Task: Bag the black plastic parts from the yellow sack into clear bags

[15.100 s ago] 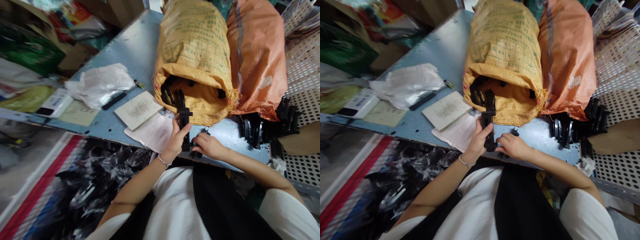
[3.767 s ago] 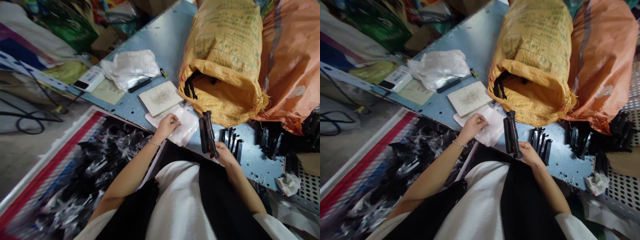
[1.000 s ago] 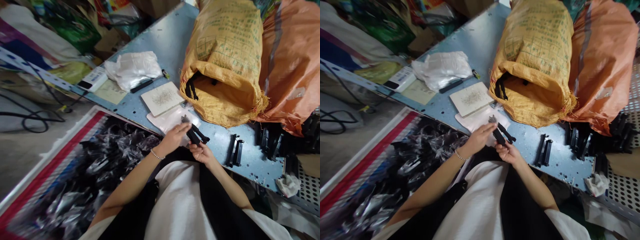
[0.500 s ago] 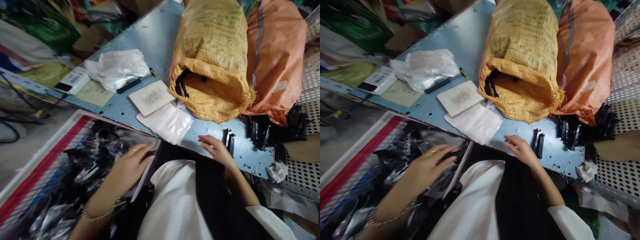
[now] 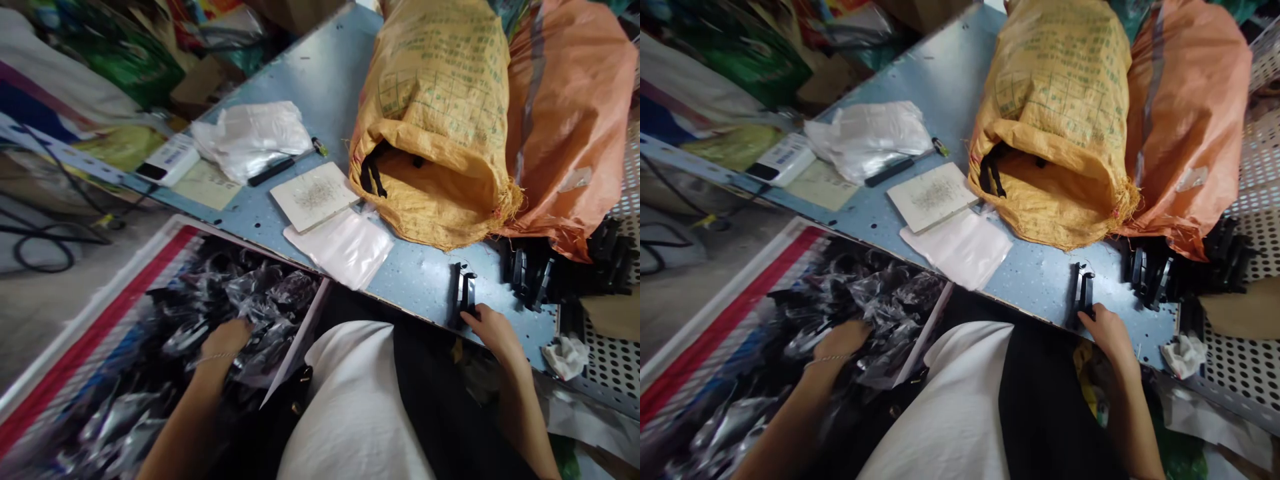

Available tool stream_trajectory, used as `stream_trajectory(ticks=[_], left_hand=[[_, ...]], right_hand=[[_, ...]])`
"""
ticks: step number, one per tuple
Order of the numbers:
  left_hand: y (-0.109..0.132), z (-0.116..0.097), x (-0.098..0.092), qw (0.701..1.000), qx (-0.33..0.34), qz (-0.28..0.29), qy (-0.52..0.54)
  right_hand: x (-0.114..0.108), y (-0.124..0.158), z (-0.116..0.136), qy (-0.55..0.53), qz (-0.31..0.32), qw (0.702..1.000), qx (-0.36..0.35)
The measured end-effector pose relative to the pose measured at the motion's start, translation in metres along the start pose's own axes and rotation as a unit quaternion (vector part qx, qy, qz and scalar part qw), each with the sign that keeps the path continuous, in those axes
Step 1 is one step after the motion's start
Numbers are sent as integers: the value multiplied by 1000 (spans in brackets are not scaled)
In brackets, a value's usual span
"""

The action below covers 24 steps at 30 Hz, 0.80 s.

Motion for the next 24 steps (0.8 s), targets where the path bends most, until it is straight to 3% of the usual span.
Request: stream_trajectory(ticks=[2,3,6,7,9,11,14,16,18,21,24], left_hand=[[-22,-42,0,998,-12,-61,-17],[-28,-75,3,996,18,-90,-23],[-29,-189,26,974,190,-123,-10],[-30,-216,35,967,219,-131,-25],[-39,-249,49,963,231,-131,-45],[-56,-255,50,971,207,-115,-16],[-88,-234,41,984,140,-38,106],[-103,-217,41,977,89,39,192],[-108,-208,40,961,56,79,260],[-103,-210,33,959,89,43,264],[-87,-224,29,970,182,-16,160]], right_hand=[[3,2,4,-75,15,997,-30],[3,3,11,-123,24,991,-56],[2,5,44,-259,41,955,-136],[2,4,56,-297,46,942,-151],[6,0,78,-366,63,914,-163],[11,-5,97,-427,79,885,-169],[19,-14,117,-516,93,832,-183],[27,-20,128,-580,103,787,-183],[41,-25,143,-651,138,726,-175],[65,-35,180,-757,217,596,-158],[83,-53,217,-817,273,492,-128]])
Point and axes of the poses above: each hand's wrist, its own y-axis away from the middle knuckle, its own x-axis out of the palm, z = x × y, the point moved 9 cm from there along -y, towards the middle knuckle, and after that the axes turned 14 degrees about -x, right-handed, at the moved point
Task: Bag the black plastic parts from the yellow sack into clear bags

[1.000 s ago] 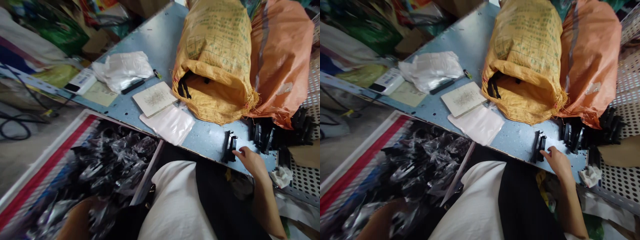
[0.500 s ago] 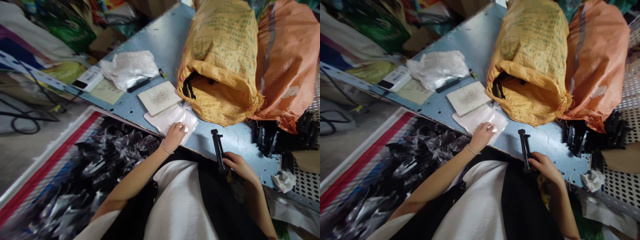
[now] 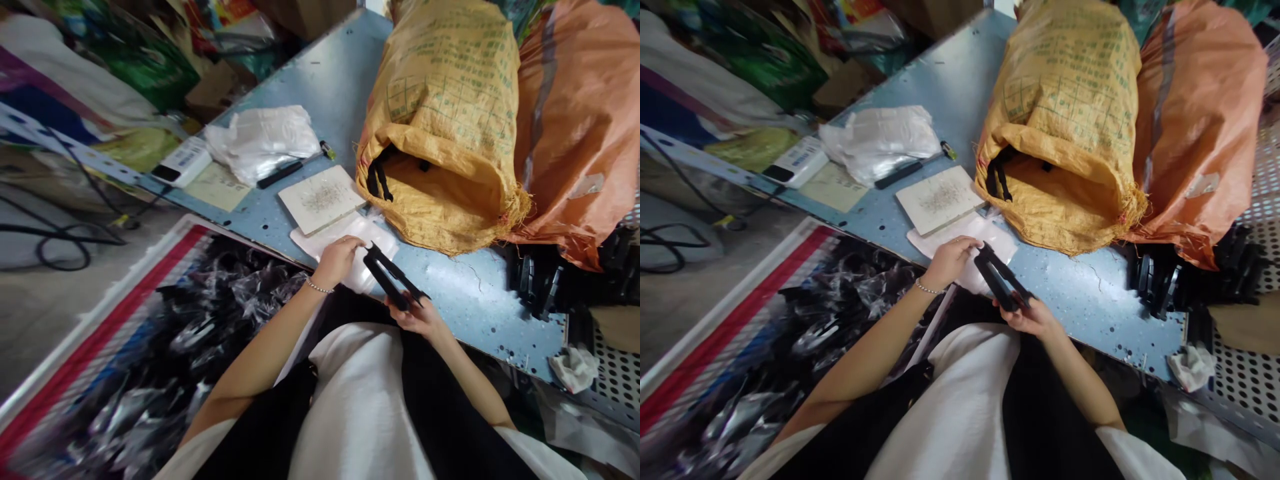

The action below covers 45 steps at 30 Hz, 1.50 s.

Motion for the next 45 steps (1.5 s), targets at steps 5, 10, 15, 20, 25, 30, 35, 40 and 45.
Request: stream_trajectory(ticks=[5,10,15,20,25,30,35,40,45], left_hand=[[12,-5,4,992,63,14,-105],[19,1,7,994,58,13,-97],[18,11,7,999,-2,-1,-46],[10,18,4,1000,-14,7,2],[13,16,-14,998,-14,-18,-51],[56,-42,6,976,160,-3,-150],[98,-73,38,960,249,65,-113],[108,-82,48,959,246,106,-93],[126,-101,27,966,225,91,-94]], right_hand=[[11,-40,-16,-195,6,981,-5],[12,-40,-23,-240,-3,969,-56],[19,-23,-11,-231,95,965,-84],[23,-33,-13,-177,84,981,-14],[11,-50,-26,-118,-33,992,38],[4,-52,-8,7,-113,992,-59],[-1,-27,46,301,-212,895,-250],[2,-8,51,370,-223,852,-295],[34,5,61,528,-136,784,-297]])
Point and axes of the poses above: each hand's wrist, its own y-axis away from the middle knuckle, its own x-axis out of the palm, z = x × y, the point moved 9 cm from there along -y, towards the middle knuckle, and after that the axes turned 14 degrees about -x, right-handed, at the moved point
